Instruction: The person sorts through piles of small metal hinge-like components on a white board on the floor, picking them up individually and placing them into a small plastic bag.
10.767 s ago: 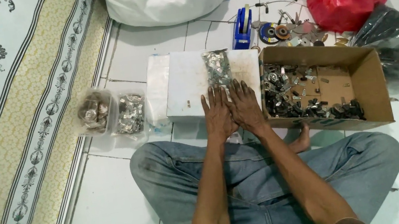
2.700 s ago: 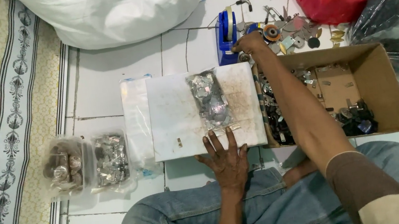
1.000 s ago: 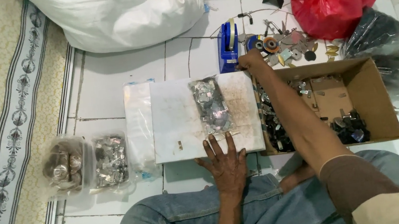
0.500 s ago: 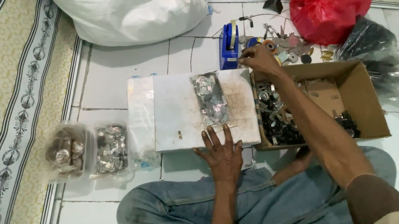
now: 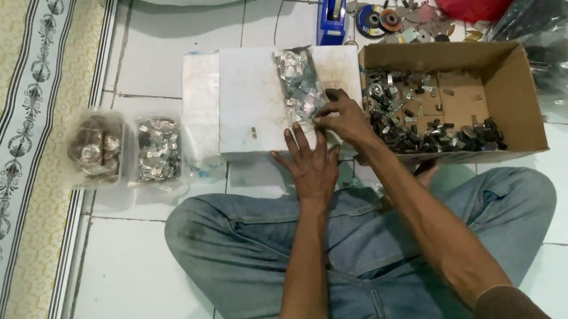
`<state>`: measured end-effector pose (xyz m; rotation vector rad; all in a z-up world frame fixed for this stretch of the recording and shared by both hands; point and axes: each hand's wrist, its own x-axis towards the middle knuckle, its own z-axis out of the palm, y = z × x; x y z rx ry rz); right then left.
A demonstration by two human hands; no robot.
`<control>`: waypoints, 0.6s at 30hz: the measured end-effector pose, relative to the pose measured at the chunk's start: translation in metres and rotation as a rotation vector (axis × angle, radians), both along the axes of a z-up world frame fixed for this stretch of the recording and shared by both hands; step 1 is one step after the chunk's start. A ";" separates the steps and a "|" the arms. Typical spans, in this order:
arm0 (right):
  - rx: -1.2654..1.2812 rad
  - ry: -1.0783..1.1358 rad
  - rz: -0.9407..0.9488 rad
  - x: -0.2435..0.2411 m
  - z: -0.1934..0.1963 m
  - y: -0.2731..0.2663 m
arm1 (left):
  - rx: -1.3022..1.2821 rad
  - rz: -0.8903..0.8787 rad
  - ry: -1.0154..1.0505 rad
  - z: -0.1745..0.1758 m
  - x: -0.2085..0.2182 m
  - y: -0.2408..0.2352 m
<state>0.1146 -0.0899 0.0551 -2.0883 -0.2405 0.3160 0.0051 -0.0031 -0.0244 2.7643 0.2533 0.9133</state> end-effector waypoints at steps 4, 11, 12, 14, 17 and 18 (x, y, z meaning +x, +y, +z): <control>-0.070 0.014 -0.029 -0.002 -0.008 0.002 | 0.013 0.013 -0.001 0.000 0.000 0.000; -0.181 -0.035 -0.098 0.006 -0.022 0.011 | -0.009 0.001 -0.008 0.005 -0.003 0.001; -0.234 -0.037 -0.141 0.005 -0.018 0.016 | -0.004 0.001 -0.003 0.002 -0.002 0.000; -0.288 -0.055 -0.161 0.002 -0.016 0.021 | -0.002 0.006 0.010 0.000 -0.003 0.000; -0.349 -0.105 -0.199 -0.003 -0.019 0.028 | 0.022 0.025 0.043 -0.001 -0.002 -0.001; -0.358 -0.138 -0.217 -0.005 -0.021 0.031 | 0.043 0.040 0.062 -0.002 -0.001 -0.001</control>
